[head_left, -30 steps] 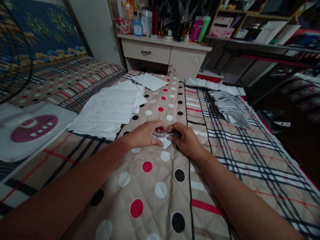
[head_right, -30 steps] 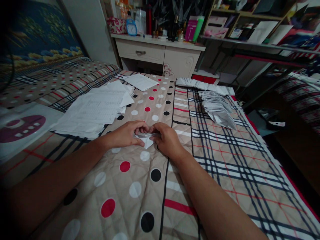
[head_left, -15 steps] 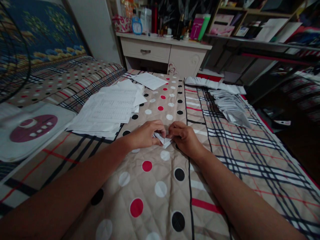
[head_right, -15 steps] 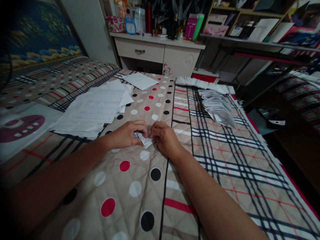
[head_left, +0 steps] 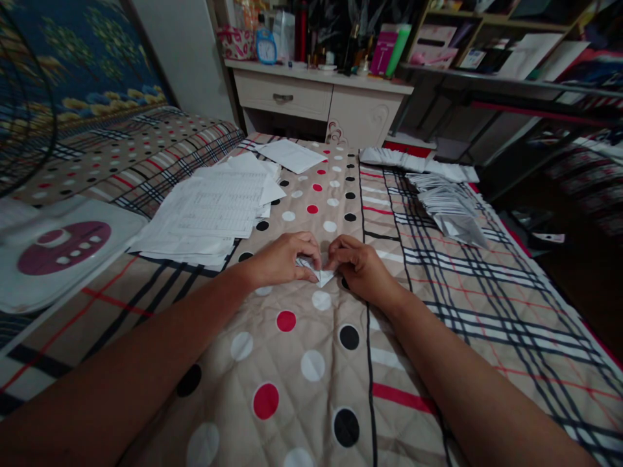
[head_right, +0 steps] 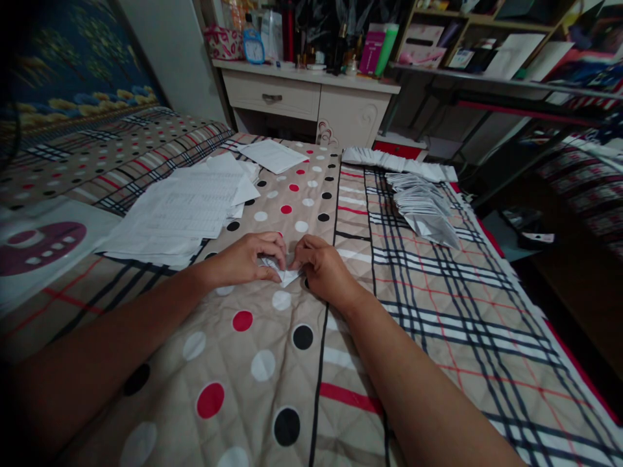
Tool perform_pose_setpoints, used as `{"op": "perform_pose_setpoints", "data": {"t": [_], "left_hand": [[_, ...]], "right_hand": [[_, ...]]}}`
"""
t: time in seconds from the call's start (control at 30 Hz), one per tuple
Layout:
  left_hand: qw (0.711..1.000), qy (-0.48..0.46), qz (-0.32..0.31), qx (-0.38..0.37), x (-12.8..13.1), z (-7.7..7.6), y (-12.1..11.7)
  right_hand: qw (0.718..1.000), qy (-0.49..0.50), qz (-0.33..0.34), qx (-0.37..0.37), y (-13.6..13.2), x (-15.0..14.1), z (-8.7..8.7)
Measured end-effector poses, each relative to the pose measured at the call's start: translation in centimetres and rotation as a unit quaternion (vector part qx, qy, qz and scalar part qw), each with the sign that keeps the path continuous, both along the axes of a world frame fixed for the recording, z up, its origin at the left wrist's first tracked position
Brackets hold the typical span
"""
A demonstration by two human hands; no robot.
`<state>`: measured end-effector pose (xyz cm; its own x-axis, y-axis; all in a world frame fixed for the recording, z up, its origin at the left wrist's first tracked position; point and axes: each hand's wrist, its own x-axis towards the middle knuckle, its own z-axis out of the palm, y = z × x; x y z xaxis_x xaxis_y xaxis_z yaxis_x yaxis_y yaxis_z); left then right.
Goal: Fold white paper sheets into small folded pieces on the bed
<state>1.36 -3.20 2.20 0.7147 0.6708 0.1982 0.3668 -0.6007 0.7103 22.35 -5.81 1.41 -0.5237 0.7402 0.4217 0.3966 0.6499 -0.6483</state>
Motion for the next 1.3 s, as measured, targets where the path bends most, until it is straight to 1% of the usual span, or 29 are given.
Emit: {"op": "perform_pose_setpoints", "data": {"t": [0.17, 0.27, 0.37, 0.47, 0.5, 0.53, 0.6, 0.67, 0.7, 0.77, 0.87, 0.97, 1.03, 1.13, 1.23, 1.3], "left_hand": [[0.999, 0.019, 0.038, 0.003, 0.3, 0.4, -0.3], [0.999, 0.018, 0.046, -0.012, 0.3, 0.5, -0.3], [0.997, 0.013, 0.081, -0.012, 0.2, 0.2, -0.1], [0.991, 0.014, 0.130, 0.004, 0.1, -0.5, 0.1], [0.988, 0.010, 0.154, -0.009, 0.2, -0.7, 0.1], [0.984, 0.002, 0.175, -0.041, 0.4, -0.8, 0.1], [0.968, -0.051, 0.205, -0.138, 0.8, -0.8, -0.1], [0.941, -0.128, 0.203, -0.238, 1.3, -0.4, -0.3], [0.927, -0.161, 0.202, -0.271, 1.5, -0.2, -0.4], [0.905, -0.203, 0.207, -0.312, 1.8, 0.2, -0.7], [0.884, -0.231, 0.220, -0.342, 2.0, 0.4, -0.9], [0.876, -0.249, 0.234, -0.339, 2.2, 0.3, -1.1], [0.879, -0.249, 0.247, -0.324, 2.4, 0.1, -1.2], [0.877, -0.263, 0.261, -0.305, 2.8, 0.2, -1.2], [0.861, -0.285, 0.272, -0.322, 3.2, 0.5, -1.3], [0.852, -0.284, 0.270, -0.349, 3.3, 0.6, -1.4]], "right_hand": [[0.995, -0.039, -0.082, -0.042, -0.2, -0.1, 0.0], [0.993, -0.051, -0.098, -0.042, -0.1, -0.2, -0.1], [0.991, -0.027, -0.124, -0.043, -0.1, -0.2, 0.0], [0.983, 0.025, -0.177, -0.042, -0.2, -0.2, 0.2], [0.980, 0.046, -0.191, -0.043, -0.3, -0.2, 0.3], [0.977, 0.066, -0.200, -0.044, -0.3, -0.3, 0.3], [0.973, 0.099, -0.205, -0.050, -0.4, -0.5, 0.3], [0.968, 0.128, -0.207, -0.059, -0.5, -0.7, 0.2], [0.965, 0.142, -0.210, -0.066, -0.5, -0.8, 0.1], [0.960, 0.162, -0.212, -0.080, -0.4, -1.0, -0.1], [0.958, 0.179, -0.196, -0.109, -0.2, -1.1, -0.3], [0.949, 0.207, -0.176, -0.159, -0.1, -1.2, -0.2], [0.937, 0.230, -0.173, -0.196, -0.1, -1.4, -0.1], [0.912, 0.272, -0.175, -0.252, -0.2, -1.8, 0.3], [0.885, 0.312, -0.178, -0.295, -0.4, -2.1, 0.6], [0.875, 0.325, -0.183, -0.307, -0.4, -2.2, 0.7]]}}
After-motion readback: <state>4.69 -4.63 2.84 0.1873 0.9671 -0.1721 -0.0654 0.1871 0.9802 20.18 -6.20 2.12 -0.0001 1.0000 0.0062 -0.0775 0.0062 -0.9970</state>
